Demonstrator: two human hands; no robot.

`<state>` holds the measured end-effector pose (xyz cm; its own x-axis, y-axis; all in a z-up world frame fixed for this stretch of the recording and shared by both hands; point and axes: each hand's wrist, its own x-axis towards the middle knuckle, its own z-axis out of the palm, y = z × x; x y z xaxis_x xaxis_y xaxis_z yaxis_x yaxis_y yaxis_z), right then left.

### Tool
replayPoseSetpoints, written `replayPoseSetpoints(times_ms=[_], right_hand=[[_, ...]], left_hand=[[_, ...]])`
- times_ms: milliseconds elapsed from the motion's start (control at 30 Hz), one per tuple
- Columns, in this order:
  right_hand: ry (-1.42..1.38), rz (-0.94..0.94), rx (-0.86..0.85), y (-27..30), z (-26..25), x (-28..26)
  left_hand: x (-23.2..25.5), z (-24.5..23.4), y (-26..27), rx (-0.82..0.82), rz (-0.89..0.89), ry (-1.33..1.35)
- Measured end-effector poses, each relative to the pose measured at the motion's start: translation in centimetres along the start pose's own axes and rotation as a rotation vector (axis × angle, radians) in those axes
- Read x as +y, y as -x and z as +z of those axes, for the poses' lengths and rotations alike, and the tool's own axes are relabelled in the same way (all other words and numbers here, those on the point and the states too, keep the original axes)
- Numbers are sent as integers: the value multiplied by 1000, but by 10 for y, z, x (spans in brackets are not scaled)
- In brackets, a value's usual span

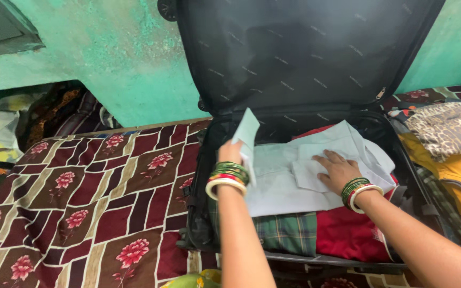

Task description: The person packs various clothes, including floral-patterned shirts, a yellow top, and a leopard-print garment, into a black suitcase positioned on a bed.

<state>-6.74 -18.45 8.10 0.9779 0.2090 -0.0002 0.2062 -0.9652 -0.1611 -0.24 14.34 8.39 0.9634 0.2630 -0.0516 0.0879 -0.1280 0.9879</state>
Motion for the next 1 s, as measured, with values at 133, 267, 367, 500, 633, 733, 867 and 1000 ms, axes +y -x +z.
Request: replayPoseSetpoints(times_ms=[133,267,367,500,633,733,867,1000], right_hand=[[-19,16,9,-2,2,2],[-41,103,-16,-9,1,-2],[-88,203,-58,-21,-1,-6],[-156,257,-3,-33,0,-17],[-282,190,184,-43,3,-39],[-330,157,193,-49,-3,-66],[-372,12,264,-55,-1,-107],[-350,-215,221,-47,11,-147]], left_hand=[[13,-53,3,1,-115,269],[0,-94,4,60,-120,160],[2,-124,0,171,-167,-357],[9,-140,22,344,-288,-424],[15,-144,42,385,-313,-378],[23,-146,51,408,-318,-428],[49,-150,60,419,-368,-503],[72,-148,71,390,-453,-533]])
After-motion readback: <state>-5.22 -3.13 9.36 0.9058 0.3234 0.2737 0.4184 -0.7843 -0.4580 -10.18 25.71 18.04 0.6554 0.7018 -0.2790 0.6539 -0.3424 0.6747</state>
